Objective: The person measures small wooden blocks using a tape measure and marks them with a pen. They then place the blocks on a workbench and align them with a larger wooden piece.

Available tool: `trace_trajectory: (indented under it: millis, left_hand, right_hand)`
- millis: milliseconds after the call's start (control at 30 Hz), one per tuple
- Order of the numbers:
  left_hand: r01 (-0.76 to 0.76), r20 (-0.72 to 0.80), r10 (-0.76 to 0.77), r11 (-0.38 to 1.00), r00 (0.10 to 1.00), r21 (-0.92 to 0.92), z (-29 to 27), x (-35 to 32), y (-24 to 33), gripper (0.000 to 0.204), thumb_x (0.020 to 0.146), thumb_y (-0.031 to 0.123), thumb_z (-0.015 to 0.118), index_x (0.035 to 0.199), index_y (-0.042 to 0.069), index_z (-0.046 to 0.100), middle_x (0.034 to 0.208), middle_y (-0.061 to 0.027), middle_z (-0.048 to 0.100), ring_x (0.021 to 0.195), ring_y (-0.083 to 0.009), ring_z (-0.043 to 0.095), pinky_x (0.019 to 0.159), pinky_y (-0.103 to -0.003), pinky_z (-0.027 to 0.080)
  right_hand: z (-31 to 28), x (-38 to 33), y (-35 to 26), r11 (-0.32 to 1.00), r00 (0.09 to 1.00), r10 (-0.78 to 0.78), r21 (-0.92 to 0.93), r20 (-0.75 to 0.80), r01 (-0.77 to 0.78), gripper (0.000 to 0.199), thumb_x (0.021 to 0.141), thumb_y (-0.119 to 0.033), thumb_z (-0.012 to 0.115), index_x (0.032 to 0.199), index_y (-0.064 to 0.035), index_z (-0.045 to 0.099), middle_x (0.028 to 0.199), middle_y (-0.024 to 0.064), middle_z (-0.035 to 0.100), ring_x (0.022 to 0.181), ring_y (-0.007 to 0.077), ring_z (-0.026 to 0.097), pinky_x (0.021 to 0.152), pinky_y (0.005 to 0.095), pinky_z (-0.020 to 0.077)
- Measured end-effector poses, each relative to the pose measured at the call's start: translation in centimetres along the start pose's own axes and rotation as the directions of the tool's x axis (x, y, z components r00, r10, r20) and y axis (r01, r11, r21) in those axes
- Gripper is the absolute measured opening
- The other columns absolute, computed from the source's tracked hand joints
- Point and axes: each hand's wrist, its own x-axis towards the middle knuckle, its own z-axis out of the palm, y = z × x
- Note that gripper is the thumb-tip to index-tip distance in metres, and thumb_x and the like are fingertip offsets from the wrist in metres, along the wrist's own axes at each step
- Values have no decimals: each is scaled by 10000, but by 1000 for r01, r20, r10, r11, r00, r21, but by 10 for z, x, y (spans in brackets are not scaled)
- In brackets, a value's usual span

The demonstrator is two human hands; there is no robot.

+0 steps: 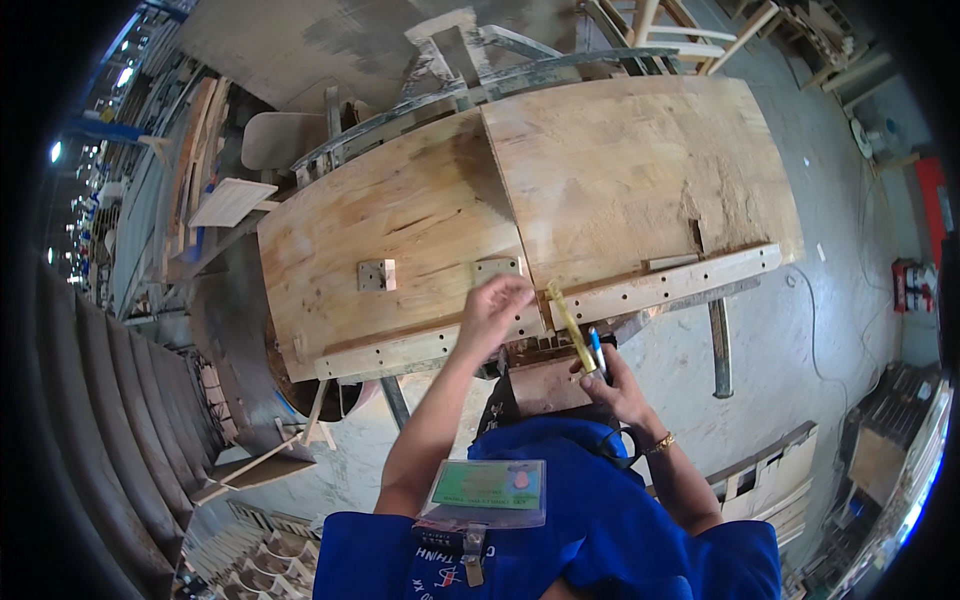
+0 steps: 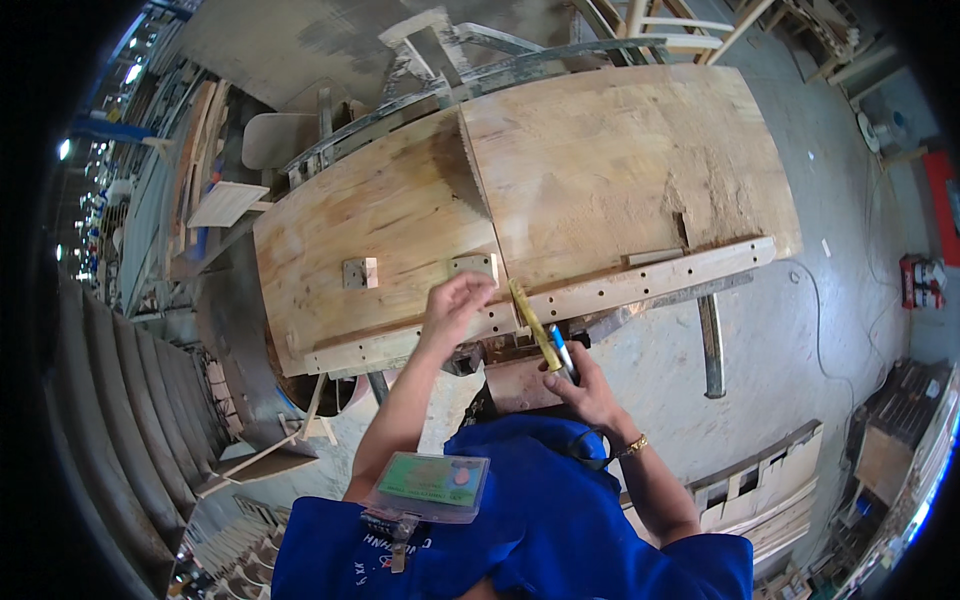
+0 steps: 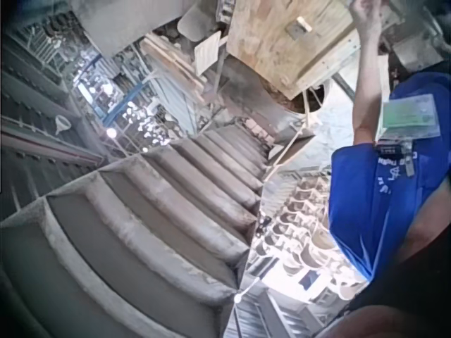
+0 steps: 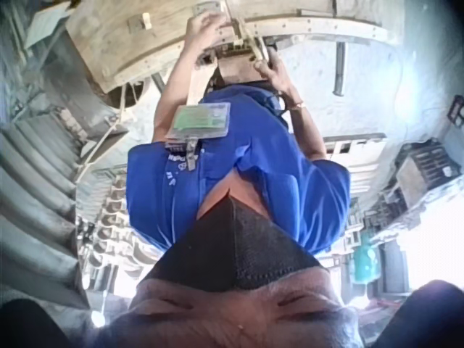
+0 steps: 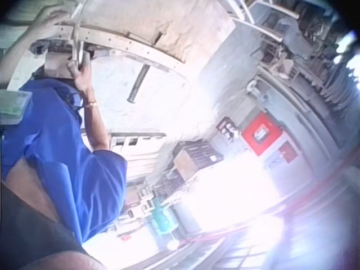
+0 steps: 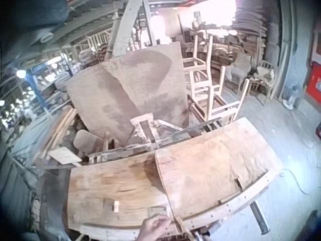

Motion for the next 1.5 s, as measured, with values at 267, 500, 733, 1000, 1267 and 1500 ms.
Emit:
trace_trajectory:
  millis: [267,500,733,1000,1267,1500]
  left_hand:
    - [-361,234,346,367,909,857,-38,56,-45,743,654,84,778,1300,34,413,1296,-174,462,1174,-352,474,1000,-418,436]
    - [-337,-75,346,935,935,107,-86,27,-85,764,660,-85,676,1327,58,330,1345,-123,430,1254,-241,449,993,-396,469]
    - [-436,-133,428,899,894,-35,-107,51,-112,804,679,-63,716,1350,83,298,1367,-152,408,1256,-265,442,1022,-410,426]
    - [-473,-99,463,867,881,-155,-110,51,-105,875,712,86,652,1422,38,144,1441,-228,282,1278,-300,381,1049,-434,362]
    - [-486,-55,483,860,874,-154,-110,55,-104,857,751,149,640,1419,3,124,1413,-276,287,1183,-290,440,1001,-426,391]
    - [-515,-85,508,840,857,-168,-110,57,-107,838,766,155,657,1407,-1,142,1395,-285,299,1162,-276,451,971,-409,412]
  right_hand:
    - [10,13,14,950,980,-84,283,-179,133,401,892,-342,595,1102,-3,547,681,-31,481,566,52,427,516,226,353]
    - [71,48,4,948,974,-108,275,-198,161,576,839,-374,640,1207,53,523,843,46,588,660,96,539,575,242,458]
    - [111,143,-2,976,965,-214,-66,-149,206,486,866,-242,650,1254,25,528,900,68,581,796,160,559,696,289,445]
    - [110,164,3,919,943,-331,-240,-36,314,605,832,-290,694,1293,44,490,987,146,610,855,259,579,748,328,461]
    - [117,174,-6,952,973,-223,-228,-66,202,435,827,-146,701,1189,30,535,1080,192,603,932,326,621,773,362,505]
    - [121,174,-6,943,970,-230,-266,-83,201,394,822,-125,700,1148,26,539,1081,195,598,891,318,635,720,351,521]
